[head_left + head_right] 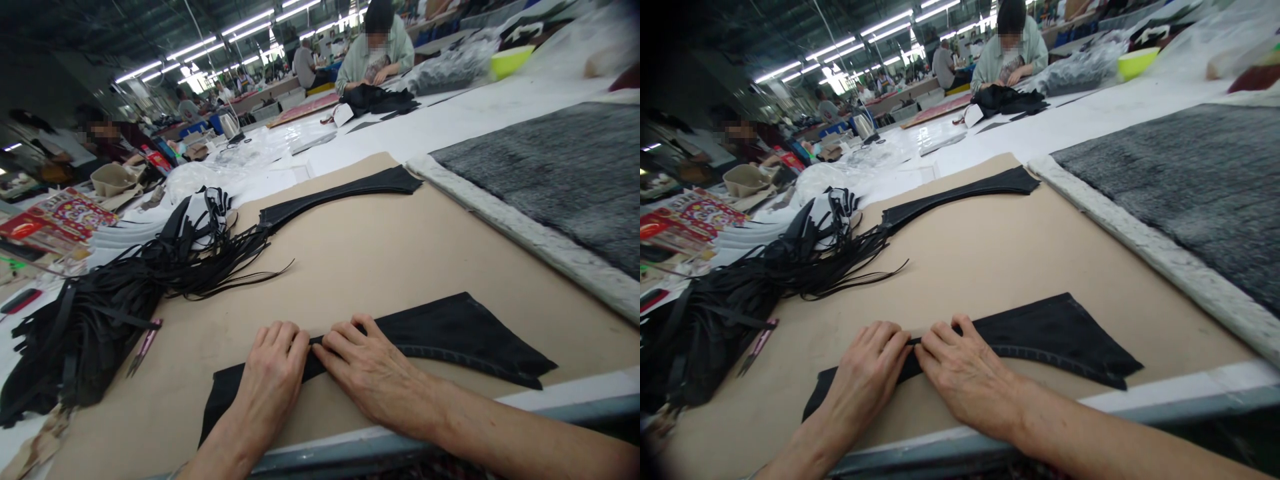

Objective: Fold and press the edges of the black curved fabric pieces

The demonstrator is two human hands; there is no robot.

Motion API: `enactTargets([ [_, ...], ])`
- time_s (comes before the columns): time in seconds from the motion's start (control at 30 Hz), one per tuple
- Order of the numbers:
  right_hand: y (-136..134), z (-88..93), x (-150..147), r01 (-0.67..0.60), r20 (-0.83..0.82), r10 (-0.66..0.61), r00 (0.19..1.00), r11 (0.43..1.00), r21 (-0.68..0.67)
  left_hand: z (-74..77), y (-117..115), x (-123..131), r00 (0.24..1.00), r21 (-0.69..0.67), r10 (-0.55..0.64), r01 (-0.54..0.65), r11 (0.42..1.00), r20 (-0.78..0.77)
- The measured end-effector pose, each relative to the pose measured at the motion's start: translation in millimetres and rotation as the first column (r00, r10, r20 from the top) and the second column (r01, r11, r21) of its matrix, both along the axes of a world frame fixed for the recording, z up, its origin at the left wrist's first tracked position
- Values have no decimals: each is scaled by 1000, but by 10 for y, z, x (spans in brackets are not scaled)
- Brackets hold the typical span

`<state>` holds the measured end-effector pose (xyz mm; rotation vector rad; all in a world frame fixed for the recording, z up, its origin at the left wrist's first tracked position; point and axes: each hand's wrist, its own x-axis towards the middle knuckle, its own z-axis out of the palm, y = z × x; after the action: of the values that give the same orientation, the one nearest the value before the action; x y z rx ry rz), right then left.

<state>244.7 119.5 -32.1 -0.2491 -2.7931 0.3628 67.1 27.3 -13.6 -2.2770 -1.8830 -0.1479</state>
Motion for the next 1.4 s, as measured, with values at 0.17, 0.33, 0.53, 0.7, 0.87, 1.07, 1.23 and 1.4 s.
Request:
enactTargets([
  [0.17, -6, -6, 9, 6, -4, -6, 1000, 1000, 7, 14, 16, 11, 996, 18, -46, 47, 999, -70],
  [0.33, -4, -6, 8, 8, -6, -8, 1000, 1000, -9, -5, 36, 30, 993, 28, -55, 59, 998, -101],
  [0.53, 1, -12, 2, 1, -1, -1, 1000, 1000, -3, 53, 92, 32, 978, 45, -52, 62, 997, -202],
  [0.7, -11, -17, 9, 8, -5, -8, 1000, 1000, -12, 141, 124, -48, 989, -63, -7, -2, 998, -150],
  [0.87, -9, 0, 11, 10, 0, -10, 1000, 1000, -12, 193, 46, -176, 975, -96, 133, -117, 988, 177],
  [1.07, -11, -2, 4, 17, -14, -17, 1000, 1000, -2, 76, -32, -67, 989, -143, 105, -90, 986, 104],
  [1.23, -14, 2, 8, 16, -15, -16, 1000, 1000, -6, 51, 8, 9, 997, -74, 44, -48, 996, -64],
  [1.4, -9, -1, -5, 18, -17, -18, 1000, 1000, -13, 88, 7, 22, 991, -58, 10, -18, 998, -136],
])
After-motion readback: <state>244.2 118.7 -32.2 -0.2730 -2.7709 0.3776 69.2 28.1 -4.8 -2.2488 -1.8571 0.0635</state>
